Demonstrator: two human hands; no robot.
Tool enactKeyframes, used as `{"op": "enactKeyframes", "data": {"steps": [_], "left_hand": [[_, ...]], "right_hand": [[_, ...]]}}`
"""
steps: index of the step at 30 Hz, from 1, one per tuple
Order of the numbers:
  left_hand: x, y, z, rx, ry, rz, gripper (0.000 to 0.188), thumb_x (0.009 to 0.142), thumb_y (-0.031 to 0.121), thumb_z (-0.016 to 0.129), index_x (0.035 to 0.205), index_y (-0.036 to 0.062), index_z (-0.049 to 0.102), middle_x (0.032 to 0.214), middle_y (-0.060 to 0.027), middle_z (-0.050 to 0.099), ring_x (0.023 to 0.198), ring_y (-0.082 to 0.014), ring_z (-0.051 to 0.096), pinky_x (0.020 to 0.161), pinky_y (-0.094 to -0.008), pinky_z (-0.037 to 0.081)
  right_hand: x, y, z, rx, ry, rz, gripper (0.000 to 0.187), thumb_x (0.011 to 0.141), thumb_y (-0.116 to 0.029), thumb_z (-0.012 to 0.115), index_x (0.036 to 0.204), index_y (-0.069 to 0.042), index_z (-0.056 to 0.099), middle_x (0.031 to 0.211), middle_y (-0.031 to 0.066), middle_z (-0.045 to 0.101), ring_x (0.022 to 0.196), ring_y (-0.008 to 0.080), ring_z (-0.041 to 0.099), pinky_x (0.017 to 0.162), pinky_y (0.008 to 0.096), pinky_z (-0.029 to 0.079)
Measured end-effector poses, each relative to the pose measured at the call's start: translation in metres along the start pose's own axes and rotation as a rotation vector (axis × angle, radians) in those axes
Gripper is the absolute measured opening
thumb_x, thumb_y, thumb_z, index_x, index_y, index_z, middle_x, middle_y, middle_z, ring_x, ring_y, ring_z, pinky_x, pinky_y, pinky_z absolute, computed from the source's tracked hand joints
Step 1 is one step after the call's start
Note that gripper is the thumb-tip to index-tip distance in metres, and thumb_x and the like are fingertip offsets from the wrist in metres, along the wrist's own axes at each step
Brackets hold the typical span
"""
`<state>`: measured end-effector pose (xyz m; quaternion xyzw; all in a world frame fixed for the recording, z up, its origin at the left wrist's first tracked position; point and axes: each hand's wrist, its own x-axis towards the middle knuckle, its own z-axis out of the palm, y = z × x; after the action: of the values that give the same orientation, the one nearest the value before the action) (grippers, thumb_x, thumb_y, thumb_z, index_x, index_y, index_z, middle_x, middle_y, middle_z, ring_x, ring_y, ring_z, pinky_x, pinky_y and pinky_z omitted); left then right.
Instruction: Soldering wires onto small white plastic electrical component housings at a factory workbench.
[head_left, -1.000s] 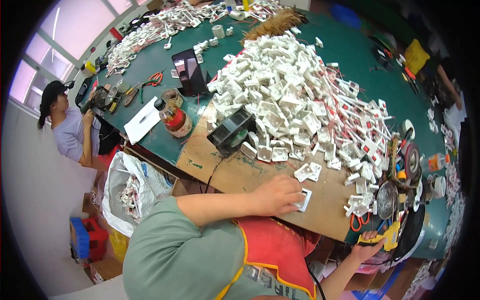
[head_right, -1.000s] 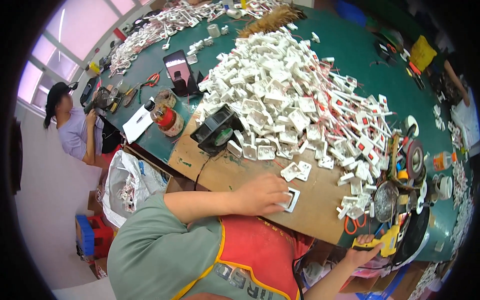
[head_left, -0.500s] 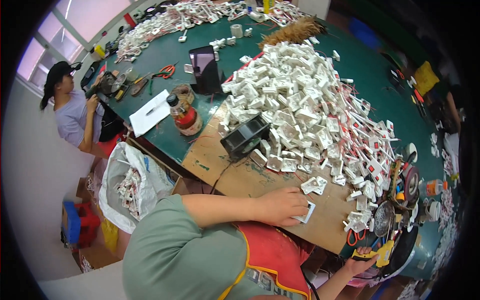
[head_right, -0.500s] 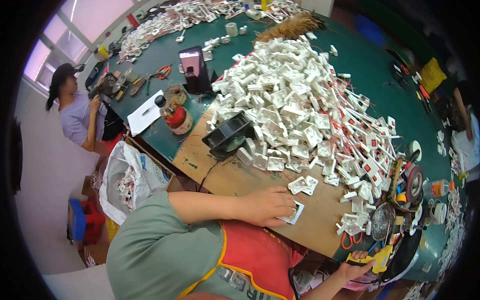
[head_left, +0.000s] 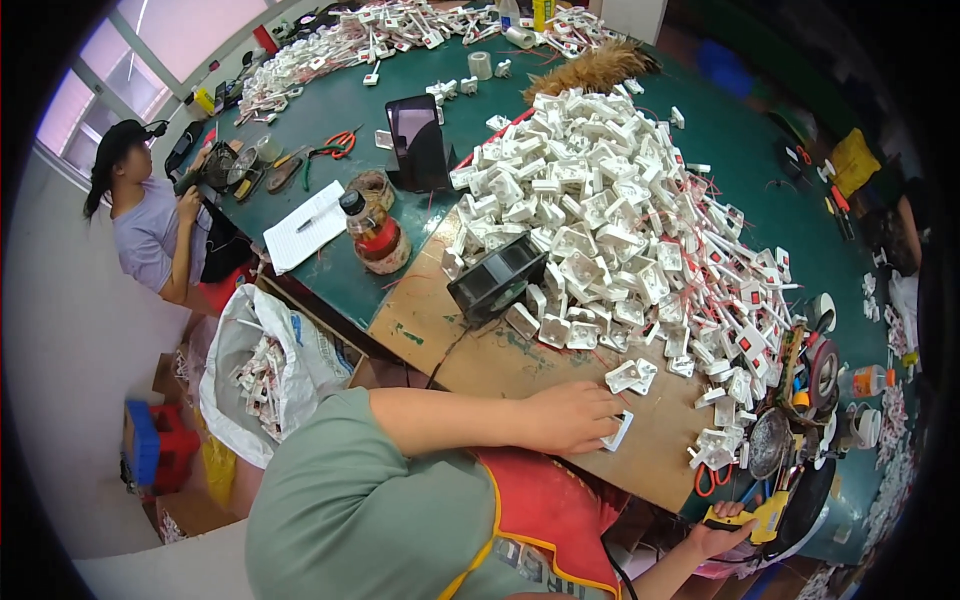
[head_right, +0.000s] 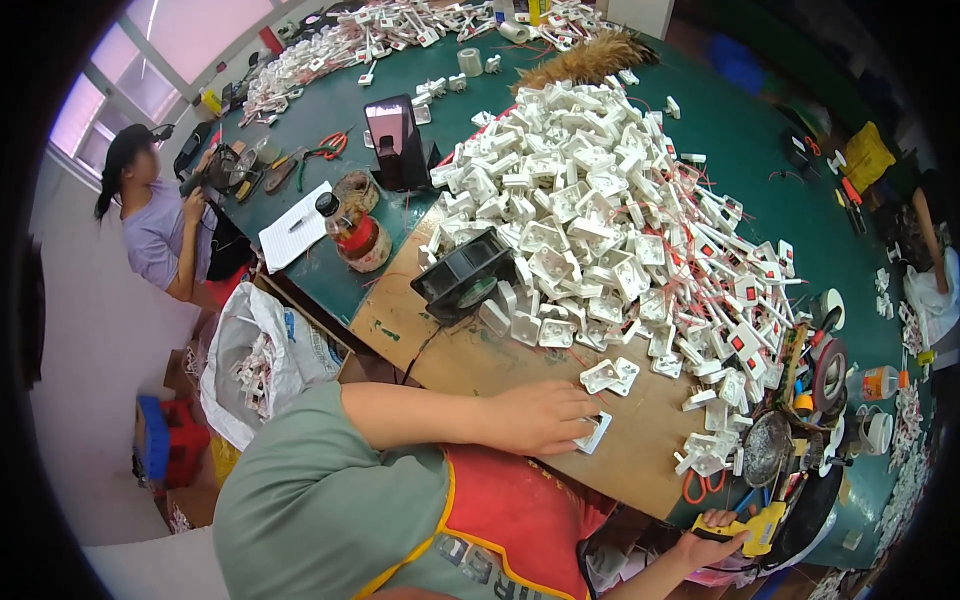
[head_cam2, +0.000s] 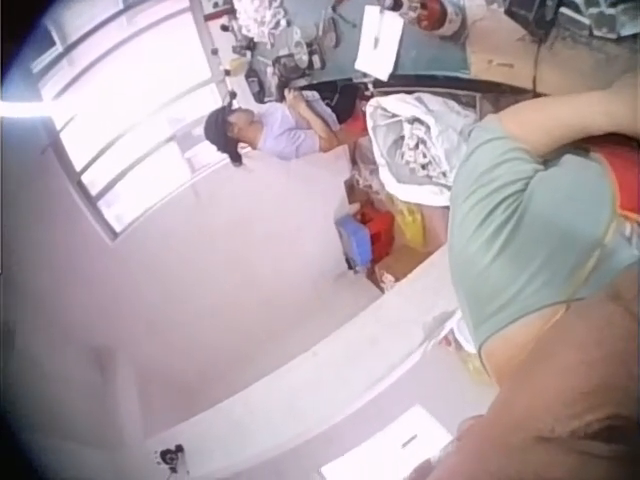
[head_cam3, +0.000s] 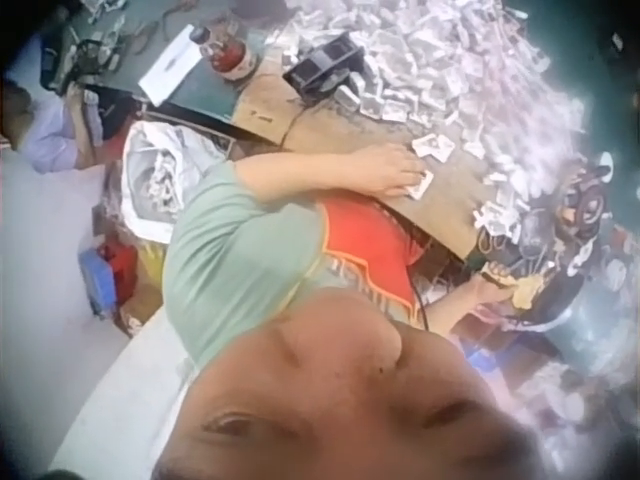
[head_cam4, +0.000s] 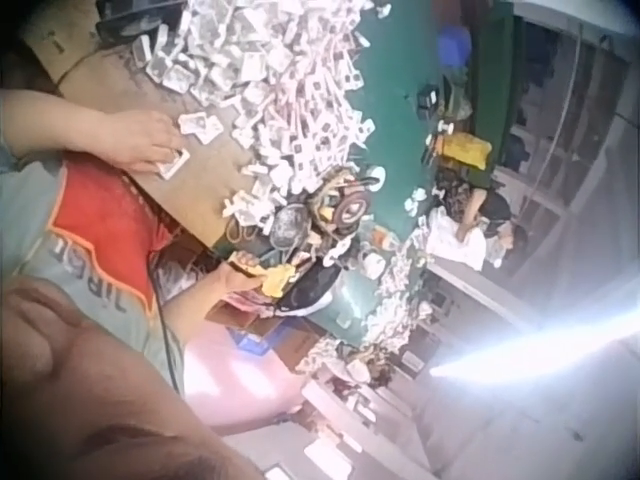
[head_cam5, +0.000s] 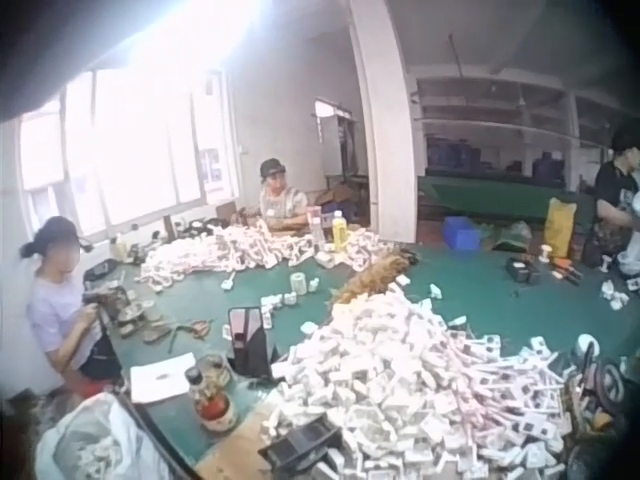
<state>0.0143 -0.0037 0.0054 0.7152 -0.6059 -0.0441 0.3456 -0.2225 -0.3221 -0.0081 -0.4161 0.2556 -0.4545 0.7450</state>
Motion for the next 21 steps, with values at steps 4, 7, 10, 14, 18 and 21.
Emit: {"op": "enactKeyframes", "data": {"steps": [4,7,10,14,18,21], "left_hand": [[-0.003,0.004,-0.004,0.016,0.045,-0.039,0.032,0.079,0.021,0.068,0.106,0.006,0.059,0.117,-0.0125,0.056,0.113,-0.032,0.053,0.098,-0.0425,0.041],[-0.006,0.008,-0.002,0.048,0.087,-0.081,0.034,0.078,0.021,0.069,0.108,0.0075,0.06,0.114,-0.0121,0.057,0.112,-0.0326,0.053,0.099,-0.044,0.041],[-0.009,0.003,0.008,0.003,0.15,-0.106,0.034,0.077,0.019,0.071,0.108,0.0086,0.061,0.113,-0.0115,0.058,0.11,-0.0317,0.055,0.096,-0.0446,0.043],[0.0,0.005,0.003,-0.057,0.163,-0.101,0.036,0.075,0.015,0.073,0.108,0.0069,0.06,0.109,-0.0131,0.06,0.101,-0.0346,0.058,0.088,-0.0443,0.046],[0.006,0.008,0.0,-0.082,0.129,-0.155,0.03,0.076,0.016,0.072,0.103,0.0072,0.063,0.11,-0.0125,0.06,0.102,-0.0326,0.058,0.088,-0.0437,0.046],[0.007,0.009,0.001,-0.054,0.129,-0.138,0.029,0.076,0.014,0.072,0.102,0.0066,0.064,0.109,-0.0122,0.061,0.101,-0.0323,0.058,0.089,-0.0438,0.046]], "right_hand": [[0.006,0.002,-0.009,0.066,-0.094,-0.005,0.048,0.101,-0.04,0.039,0.134,-0.005,0.035,0.071,0.0012,0.039,0.059,0.0099,0.037,0.055,0.025,0.035],[0.012,0.005,0.001,0.105,-0.14,-0.026,0.048,0.101,-0.042,0.04,0.133,-0.005,0.036,0.07,0.0016,0.039,0.059,0.0109,0.037,0.055,0.0255,0.035],[0.013,0.008,0.004,0.113,-0.18,-0.019,0.049,0.1,-0.043,0.041,0.132,-0.005,0.037,0.071,0.0019,0.041,0.059,0.0118,0.038,0.057,0.0262,0.036],[0.009,0.008,0.003,0.078,-0.16,-0.002,0.05,0.1,-0.044,0.041,0.132,-0.005,0.038,0.072,0.0024,0.043,0.06,0.0122,0.041,0.058,0.0272,0.037],[0.007,0.01,-0.001,0.085,-0.134,-0.015,0.051,0.099,-0.044,0.043,0.131,-0.006,0.04,0.071,0.0024,0.043,0.059,0.0122,0.042,0.057,0.0278,0.038],[0.01,0.017,-0.008,0.148,-0.19,0.022,0.05,0.098,-0.045,0.044,0.131,-0.007,0.04,0.07,0.0017,0.043,0.06,0.0116,0.043,0.058,0.0279,0.038]]}}
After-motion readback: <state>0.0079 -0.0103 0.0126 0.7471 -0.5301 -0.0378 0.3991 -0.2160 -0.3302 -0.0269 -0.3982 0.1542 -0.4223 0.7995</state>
